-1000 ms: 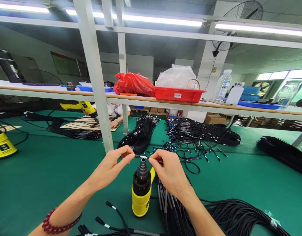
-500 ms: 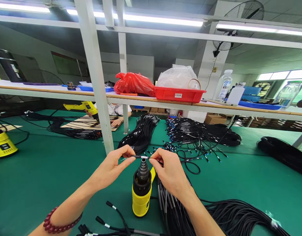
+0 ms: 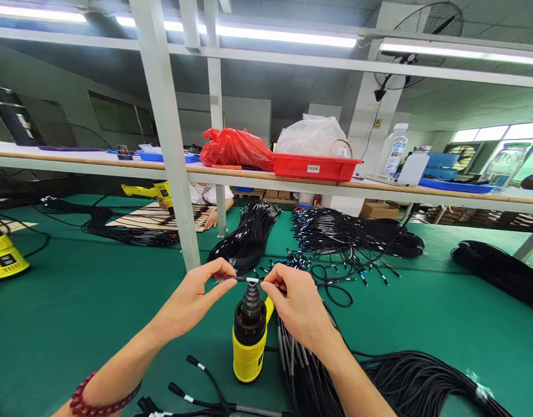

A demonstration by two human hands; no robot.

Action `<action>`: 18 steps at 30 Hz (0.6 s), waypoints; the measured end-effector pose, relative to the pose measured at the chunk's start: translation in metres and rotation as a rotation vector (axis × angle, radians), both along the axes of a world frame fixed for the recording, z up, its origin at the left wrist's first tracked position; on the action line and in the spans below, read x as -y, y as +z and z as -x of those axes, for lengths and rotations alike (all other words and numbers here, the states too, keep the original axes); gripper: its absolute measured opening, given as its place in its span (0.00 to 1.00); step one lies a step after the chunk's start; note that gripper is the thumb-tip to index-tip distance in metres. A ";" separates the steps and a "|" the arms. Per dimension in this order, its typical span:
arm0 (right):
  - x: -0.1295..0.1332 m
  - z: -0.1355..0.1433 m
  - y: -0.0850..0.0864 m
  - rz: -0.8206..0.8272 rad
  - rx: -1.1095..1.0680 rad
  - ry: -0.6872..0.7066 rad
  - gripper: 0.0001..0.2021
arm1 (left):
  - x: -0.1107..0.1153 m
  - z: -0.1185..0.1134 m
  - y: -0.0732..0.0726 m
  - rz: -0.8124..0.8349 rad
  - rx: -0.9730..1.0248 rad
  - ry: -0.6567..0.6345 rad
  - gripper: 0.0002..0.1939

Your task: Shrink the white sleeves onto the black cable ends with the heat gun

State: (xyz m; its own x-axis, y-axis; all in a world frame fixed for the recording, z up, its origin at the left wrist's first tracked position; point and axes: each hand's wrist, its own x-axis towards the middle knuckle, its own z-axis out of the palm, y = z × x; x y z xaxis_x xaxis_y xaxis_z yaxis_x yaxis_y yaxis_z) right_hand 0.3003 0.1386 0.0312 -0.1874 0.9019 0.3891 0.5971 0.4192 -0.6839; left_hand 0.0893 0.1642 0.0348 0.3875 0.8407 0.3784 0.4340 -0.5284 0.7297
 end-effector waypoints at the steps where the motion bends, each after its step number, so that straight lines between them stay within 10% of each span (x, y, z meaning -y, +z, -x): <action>1: 0.001 0.000 0.000 0.000 0.003 -0.001 0.10 | 0.001 0.000 0.001 -0.004 0.001 0.001 0.09; 8: 0.007 0.001 0.003 0.021 0.085 0.033 0.17 | 0.003 0.002 -0.002 0.016 -0.089 0.048 0.26; 18: 0.003 0.002 0.001 0.015 -0.039 0.021 0.08 | 0.003 0.002 0.002 -0.047 0.007 0.041 0.10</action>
